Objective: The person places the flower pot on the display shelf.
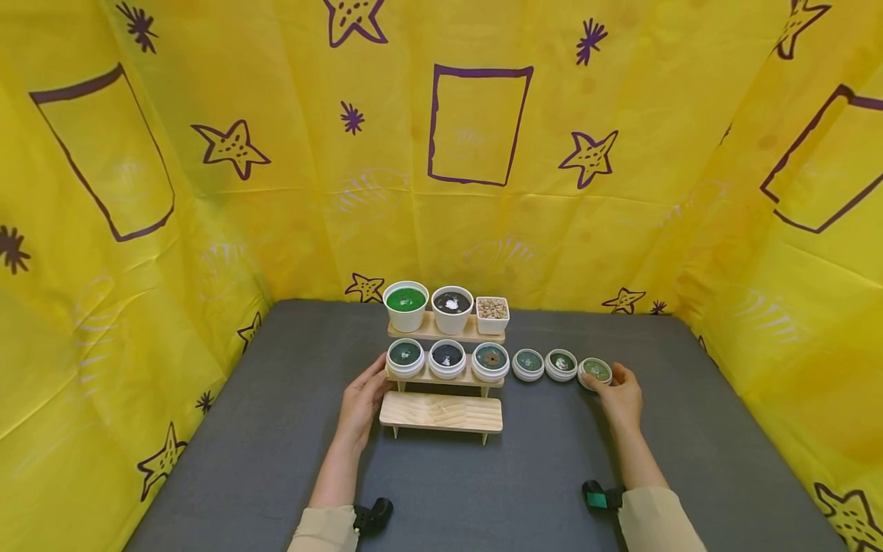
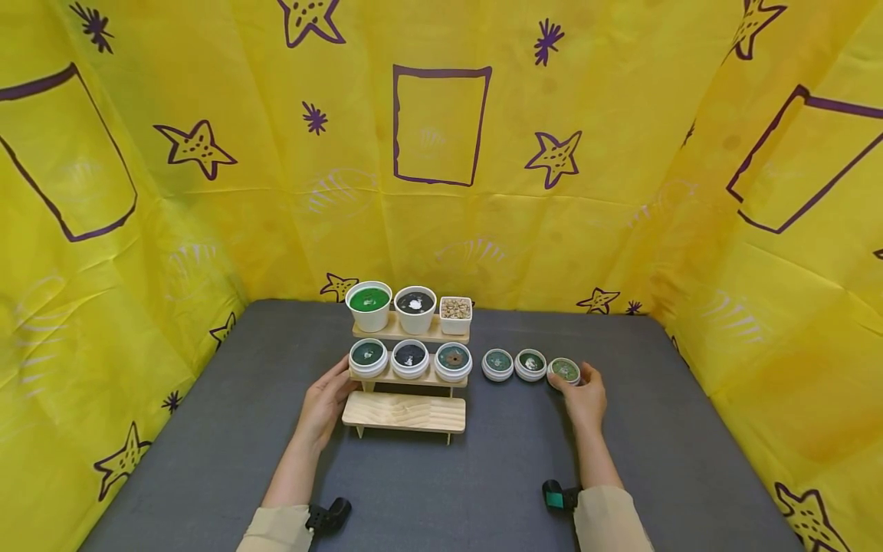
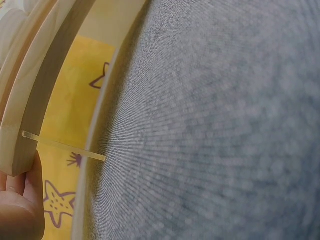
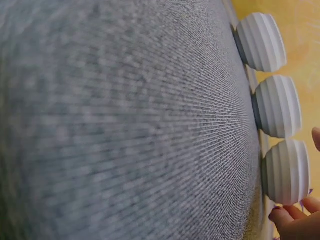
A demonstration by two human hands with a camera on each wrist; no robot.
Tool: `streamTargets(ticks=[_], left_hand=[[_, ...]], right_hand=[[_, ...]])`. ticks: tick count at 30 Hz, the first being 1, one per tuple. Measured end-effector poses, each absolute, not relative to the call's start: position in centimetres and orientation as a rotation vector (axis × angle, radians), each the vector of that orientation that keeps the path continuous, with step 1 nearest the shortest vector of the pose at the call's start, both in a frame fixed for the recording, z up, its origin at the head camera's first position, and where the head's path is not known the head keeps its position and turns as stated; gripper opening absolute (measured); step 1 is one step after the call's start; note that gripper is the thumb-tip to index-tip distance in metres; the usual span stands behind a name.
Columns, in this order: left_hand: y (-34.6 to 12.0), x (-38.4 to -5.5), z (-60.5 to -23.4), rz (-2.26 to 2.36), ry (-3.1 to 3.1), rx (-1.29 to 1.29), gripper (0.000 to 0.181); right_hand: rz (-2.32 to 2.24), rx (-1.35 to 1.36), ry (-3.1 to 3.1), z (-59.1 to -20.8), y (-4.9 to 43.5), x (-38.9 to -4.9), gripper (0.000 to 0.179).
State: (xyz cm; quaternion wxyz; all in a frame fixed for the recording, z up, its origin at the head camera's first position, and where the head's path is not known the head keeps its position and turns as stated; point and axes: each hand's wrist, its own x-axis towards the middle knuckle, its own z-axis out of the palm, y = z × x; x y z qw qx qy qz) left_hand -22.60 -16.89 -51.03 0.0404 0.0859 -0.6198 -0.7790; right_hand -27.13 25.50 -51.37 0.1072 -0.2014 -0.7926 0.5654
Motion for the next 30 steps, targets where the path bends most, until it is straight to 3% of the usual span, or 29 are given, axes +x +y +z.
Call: streamTargets(ticks=[8, 15, 30], left_hand=[[-16.9, -22.6, -50.9, -2.383, -1.913, 0.269, 0.047], [-16.9, -22.6, -51.0, -2.386, -1.905, 0.261, 0.047], [-16.8, -22.5, -50.9, -2.383, -1.896, 0.257, 0.047]], right_hand=[[1.686, -0.563, -2.244, -52.3, 25.6, -27.5, 0.088], [1.698, -0.568, -2.256, -52.3, 25.4, -27.4, 0.073], [1.651, -0.589, -2.257, -52.5, 25.6, -27.3, 0.068]])
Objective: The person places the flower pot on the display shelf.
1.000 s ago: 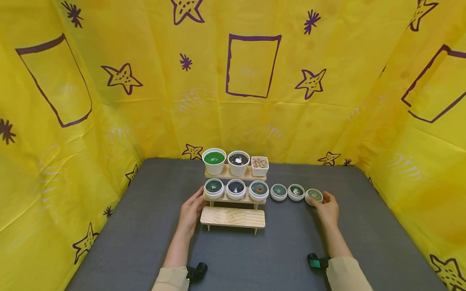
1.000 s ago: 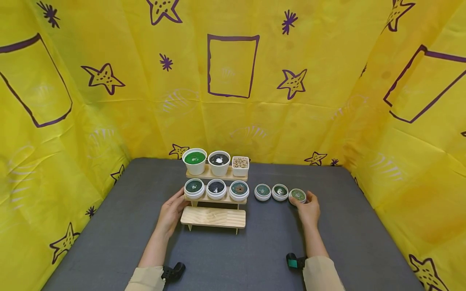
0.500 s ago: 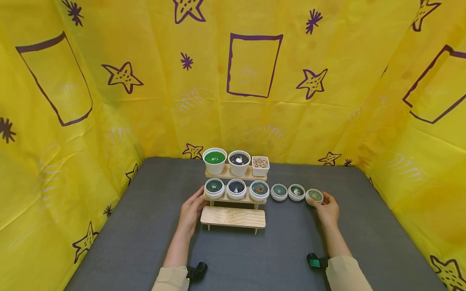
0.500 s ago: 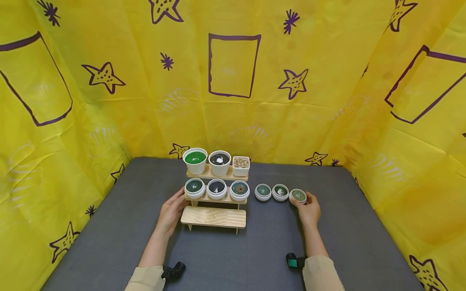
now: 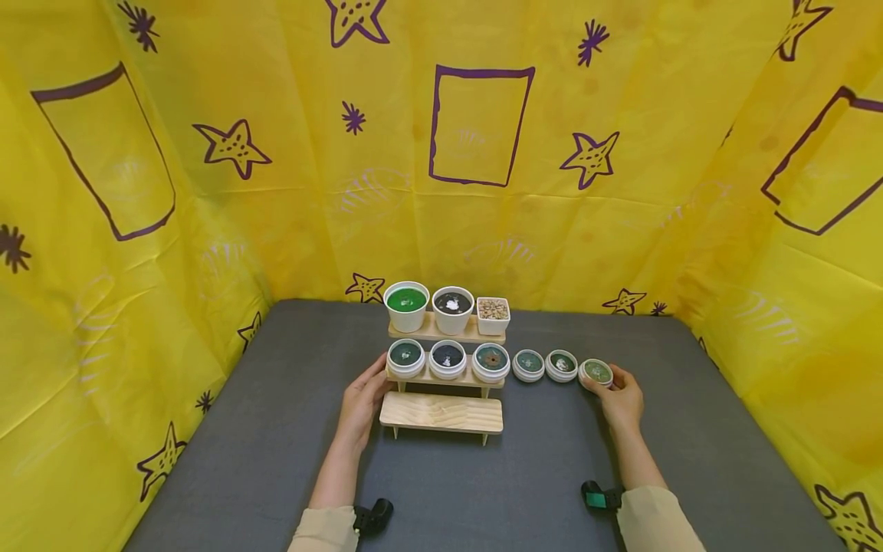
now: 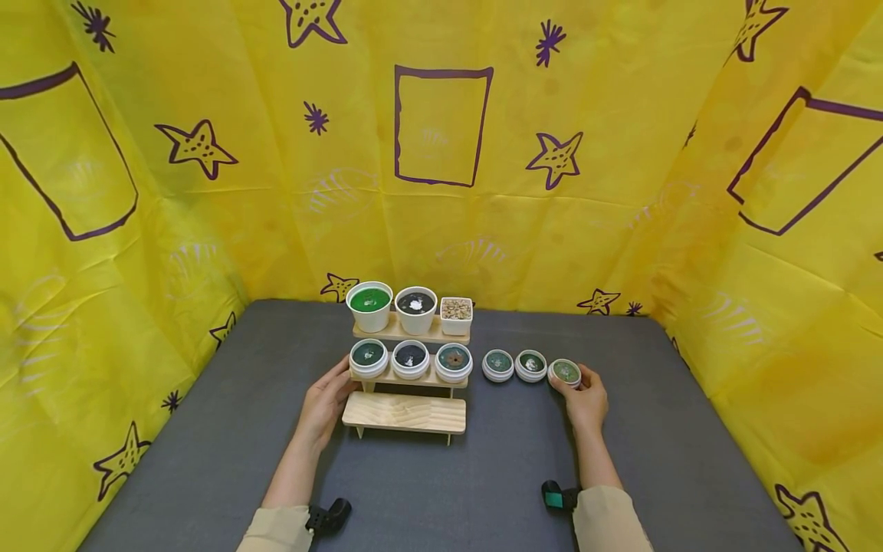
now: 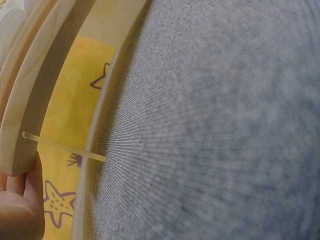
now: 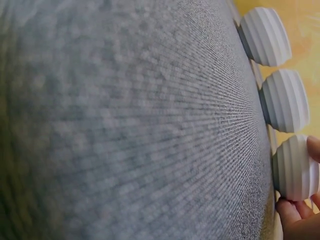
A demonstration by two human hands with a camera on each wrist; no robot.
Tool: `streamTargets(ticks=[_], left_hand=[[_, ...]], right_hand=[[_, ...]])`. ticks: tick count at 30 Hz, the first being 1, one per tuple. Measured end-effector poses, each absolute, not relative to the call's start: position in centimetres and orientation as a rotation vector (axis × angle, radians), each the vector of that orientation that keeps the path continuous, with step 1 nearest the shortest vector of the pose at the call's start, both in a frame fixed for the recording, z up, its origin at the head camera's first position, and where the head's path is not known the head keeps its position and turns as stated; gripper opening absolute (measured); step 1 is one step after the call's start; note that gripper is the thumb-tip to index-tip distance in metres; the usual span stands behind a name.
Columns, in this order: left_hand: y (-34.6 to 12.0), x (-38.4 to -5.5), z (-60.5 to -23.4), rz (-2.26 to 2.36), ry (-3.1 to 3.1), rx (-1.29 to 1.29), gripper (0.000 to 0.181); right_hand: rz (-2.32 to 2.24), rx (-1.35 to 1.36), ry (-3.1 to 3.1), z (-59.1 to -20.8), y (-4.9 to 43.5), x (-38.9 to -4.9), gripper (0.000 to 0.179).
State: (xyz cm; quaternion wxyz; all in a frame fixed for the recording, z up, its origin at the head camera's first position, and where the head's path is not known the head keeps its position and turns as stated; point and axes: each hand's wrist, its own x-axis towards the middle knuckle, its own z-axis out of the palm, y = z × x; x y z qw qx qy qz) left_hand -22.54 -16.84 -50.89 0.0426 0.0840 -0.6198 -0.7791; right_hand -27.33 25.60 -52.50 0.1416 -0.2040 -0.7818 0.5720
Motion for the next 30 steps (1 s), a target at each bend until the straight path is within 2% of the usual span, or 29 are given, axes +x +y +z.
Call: streamTargets(ticks=[11, 30], left_hand=[[-16.8, -22.5, -51.0, -2.386, -1.894, 0.240, 0.048], [-16.9, -22.5, -51.0, -2.376, -1.908, 0.262, 0.048]], right_hand=[[1.642, -0.654, -2.153, -52.4, 25.4, -27.0, 0.061], [1.719, -0.654, -2.034, -50.0, 24.4, -26.4, 0.066]])
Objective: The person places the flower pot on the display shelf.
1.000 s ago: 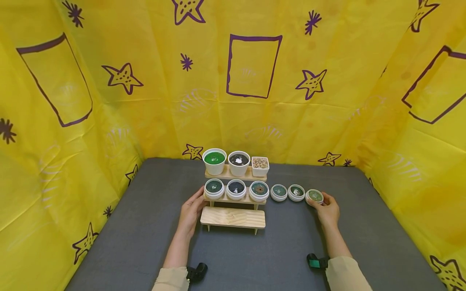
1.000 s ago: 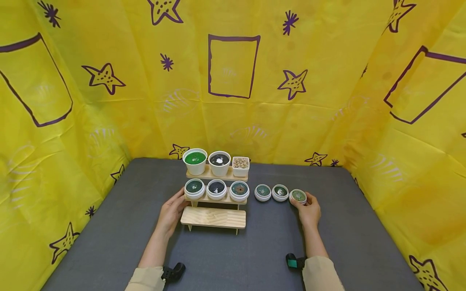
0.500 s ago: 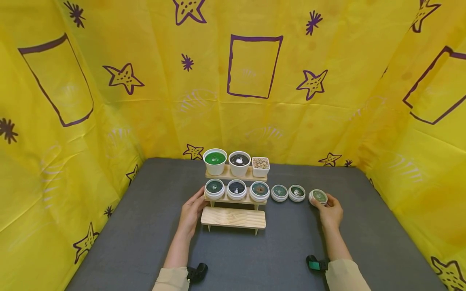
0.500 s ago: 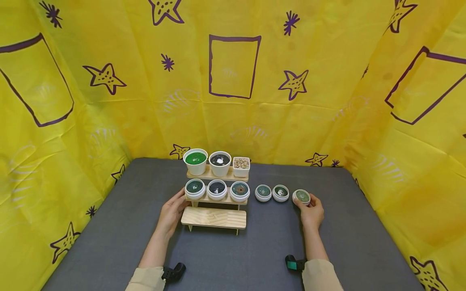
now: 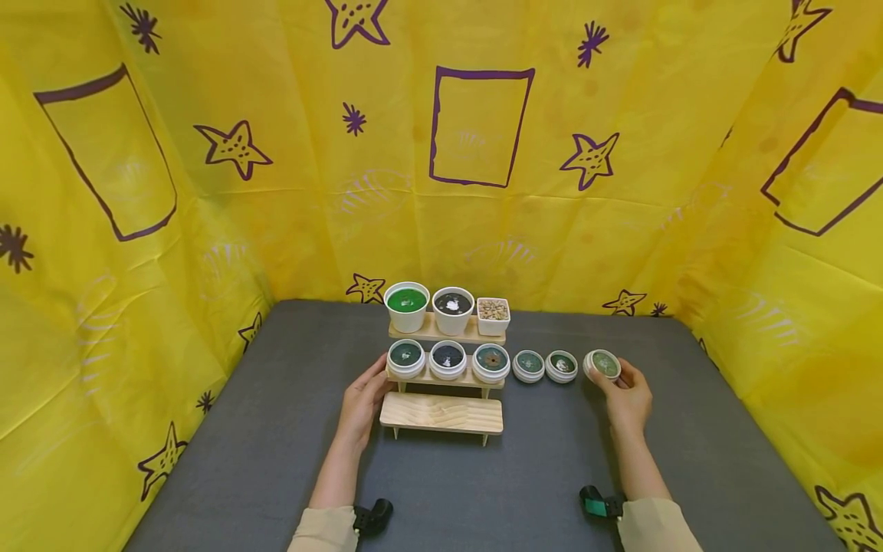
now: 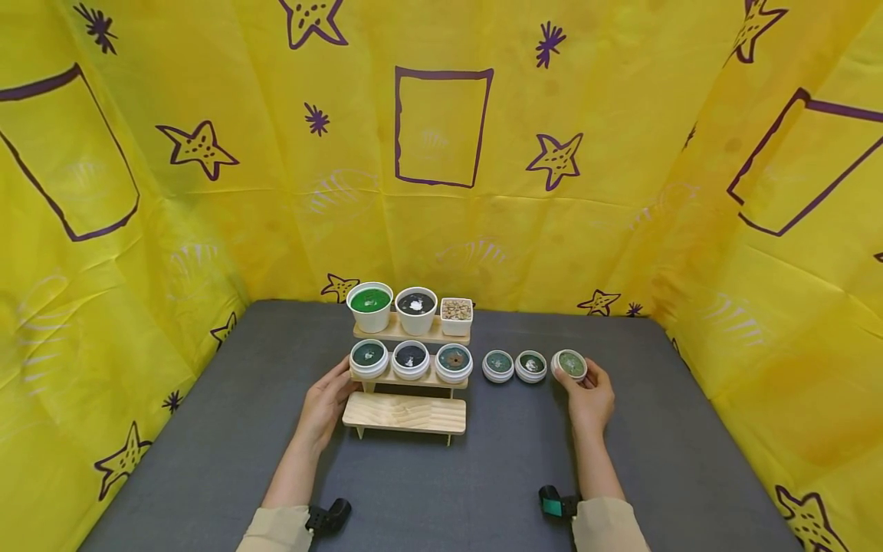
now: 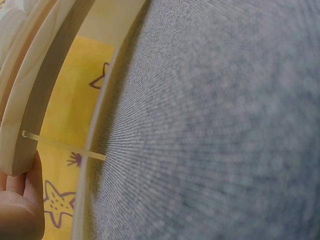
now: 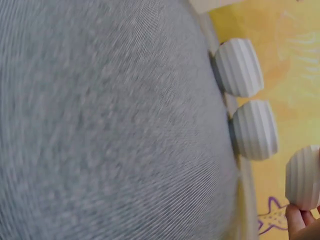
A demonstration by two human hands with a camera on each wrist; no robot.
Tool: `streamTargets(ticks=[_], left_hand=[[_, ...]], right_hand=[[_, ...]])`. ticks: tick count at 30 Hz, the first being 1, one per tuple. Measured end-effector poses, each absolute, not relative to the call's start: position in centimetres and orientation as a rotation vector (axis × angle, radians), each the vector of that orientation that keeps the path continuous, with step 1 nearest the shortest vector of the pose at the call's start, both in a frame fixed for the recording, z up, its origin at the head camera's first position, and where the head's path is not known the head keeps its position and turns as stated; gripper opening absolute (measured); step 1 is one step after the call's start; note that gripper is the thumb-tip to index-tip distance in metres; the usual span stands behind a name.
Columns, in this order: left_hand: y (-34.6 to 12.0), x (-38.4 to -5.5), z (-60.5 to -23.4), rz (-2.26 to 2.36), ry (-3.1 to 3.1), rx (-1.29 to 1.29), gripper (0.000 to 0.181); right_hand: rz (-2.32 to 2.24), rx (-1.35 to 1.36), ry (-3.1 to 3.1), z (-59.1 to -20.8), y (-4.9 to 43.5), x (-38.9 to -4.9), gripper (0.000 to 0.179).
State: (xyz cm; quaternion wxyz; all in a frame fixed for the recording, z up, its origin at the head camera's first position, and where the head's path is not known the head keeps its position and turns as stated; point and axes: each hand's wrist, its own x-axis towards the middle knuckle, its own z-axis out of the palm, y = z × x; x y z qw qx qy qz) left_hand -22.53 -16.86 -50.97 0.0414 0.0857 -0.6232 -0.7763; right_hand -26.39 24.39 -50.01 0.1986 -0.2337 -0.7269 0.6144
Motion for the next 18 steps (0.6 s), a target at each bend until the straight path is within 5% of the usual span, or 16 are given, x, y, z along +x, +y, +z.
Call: streamTargets(ticks=[18], left_hand=[[-16.8, -22.5, -51.0, -2.392, -1.895, 0.244, 0.048]], right_hand=[[1.874, -0.431, -1.931, -45.6, 21.2, -25.1, 0.061]])
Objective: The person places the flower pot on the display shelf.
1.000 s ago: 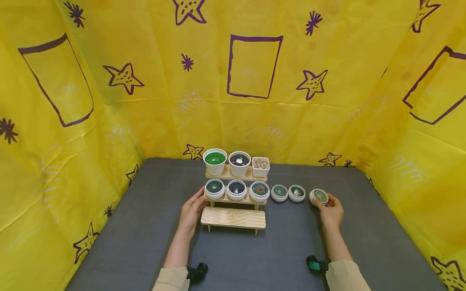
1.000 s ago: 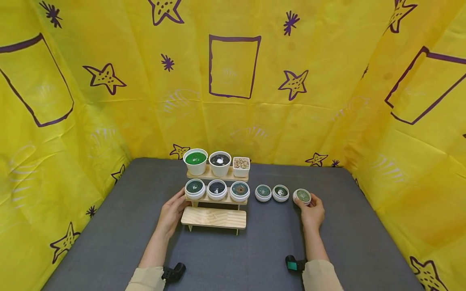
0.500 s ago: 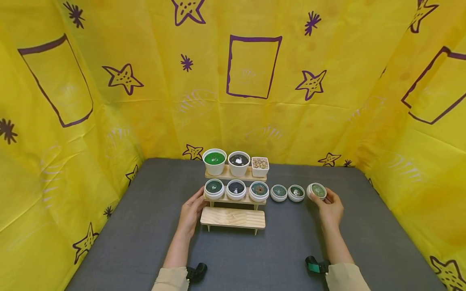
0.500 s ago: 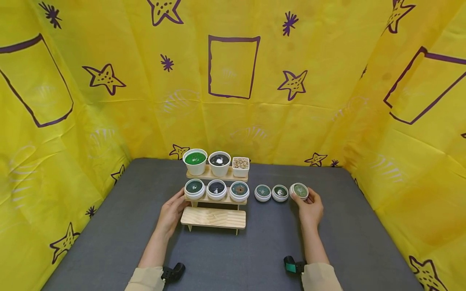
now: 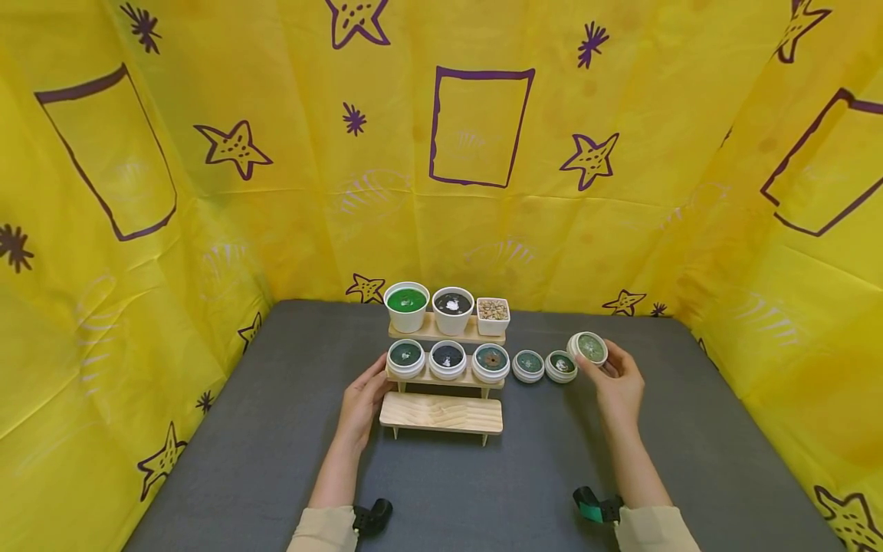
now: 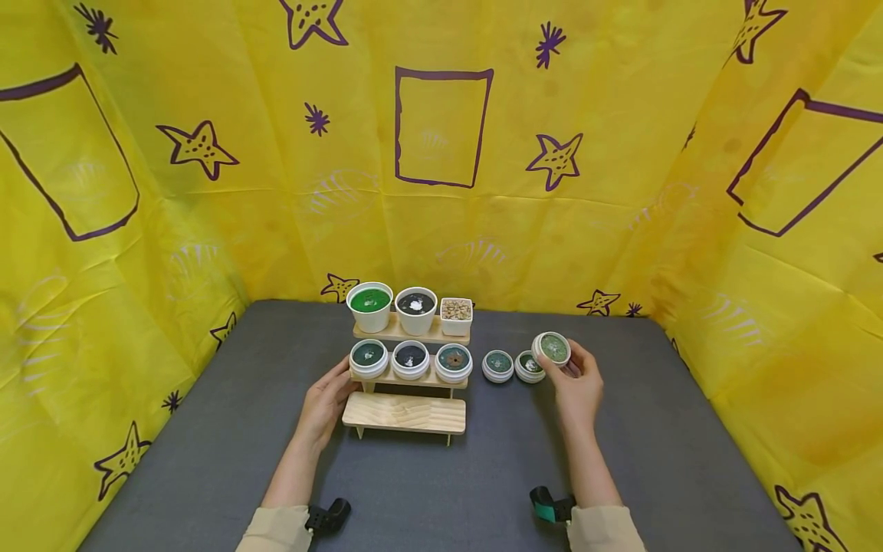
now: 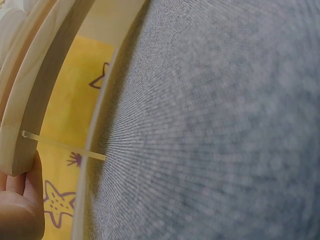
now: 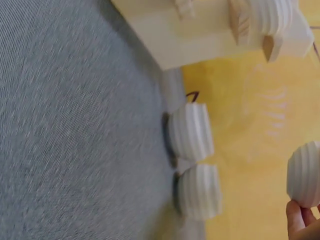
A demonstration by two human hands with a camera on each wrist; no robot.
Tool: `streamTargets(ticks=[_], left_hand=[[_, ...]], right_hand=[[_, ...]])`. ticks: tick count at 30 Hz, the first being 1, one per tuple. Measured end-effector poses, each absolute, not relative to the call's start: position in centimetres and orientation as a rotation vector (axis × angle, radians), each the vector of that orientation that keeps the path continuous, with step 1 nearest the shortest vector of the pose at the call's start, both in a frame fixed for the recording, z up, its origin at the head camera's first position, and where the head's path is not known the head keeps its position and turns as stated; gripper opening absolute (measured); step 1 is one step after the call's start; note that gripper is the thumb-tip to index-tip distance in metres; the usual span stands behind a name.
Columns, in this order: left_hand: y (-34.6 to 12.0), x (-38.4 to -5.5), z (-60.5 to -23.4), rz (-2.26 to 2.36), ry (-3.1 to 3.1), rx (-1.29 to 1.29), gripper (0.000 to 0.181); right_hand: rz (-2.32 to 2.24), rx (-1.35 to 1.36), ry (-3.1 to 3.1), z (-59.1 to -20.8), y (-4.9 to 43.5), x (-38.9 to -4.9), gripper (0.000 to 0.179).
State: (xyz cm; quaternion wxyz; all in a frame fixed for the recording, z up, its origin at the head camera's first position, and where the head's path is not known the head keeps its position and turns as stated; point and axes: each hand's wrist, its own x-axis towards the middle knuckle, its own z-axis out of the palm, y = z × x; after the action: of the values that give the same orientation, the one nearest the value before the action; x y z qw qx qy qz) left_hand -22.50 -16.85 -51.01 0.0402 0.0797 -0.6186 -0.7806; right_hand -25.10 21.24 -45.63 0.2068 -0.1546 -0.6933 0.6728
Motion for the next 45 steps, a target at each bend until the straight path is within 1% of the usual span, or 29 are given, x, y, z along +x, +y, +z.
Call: streamTargets(ticks=[5, 19, 34, 45], left_hand=[[-16.8, -22.5, -51.1, -2.389, -1.896, 0.252, 0.049], [-16.8, -22.5, -51.2, -2.373, -1.925, 0.264, 0.048], [-17.0, -22.2, -51.1, -2.395, -1.894, 0.239, 0.049], [-16.9, -22.4, -50.9, -2.406, -1.888, 0.244, 0.049]], right_hand=[[1.886, -0.362, -1.925, -44.5, 20.1, -24.5, 0.058], [1.959, -0.159, -1.968, -42.1, 16.4, -22.5, 0.058], [2.005, 0.098, -2.023, -41.7, 12.3, -21.6, 0.059], [2.039, 0.295, -2.062, -41.7, 9.7, -20.1, 0.059]])
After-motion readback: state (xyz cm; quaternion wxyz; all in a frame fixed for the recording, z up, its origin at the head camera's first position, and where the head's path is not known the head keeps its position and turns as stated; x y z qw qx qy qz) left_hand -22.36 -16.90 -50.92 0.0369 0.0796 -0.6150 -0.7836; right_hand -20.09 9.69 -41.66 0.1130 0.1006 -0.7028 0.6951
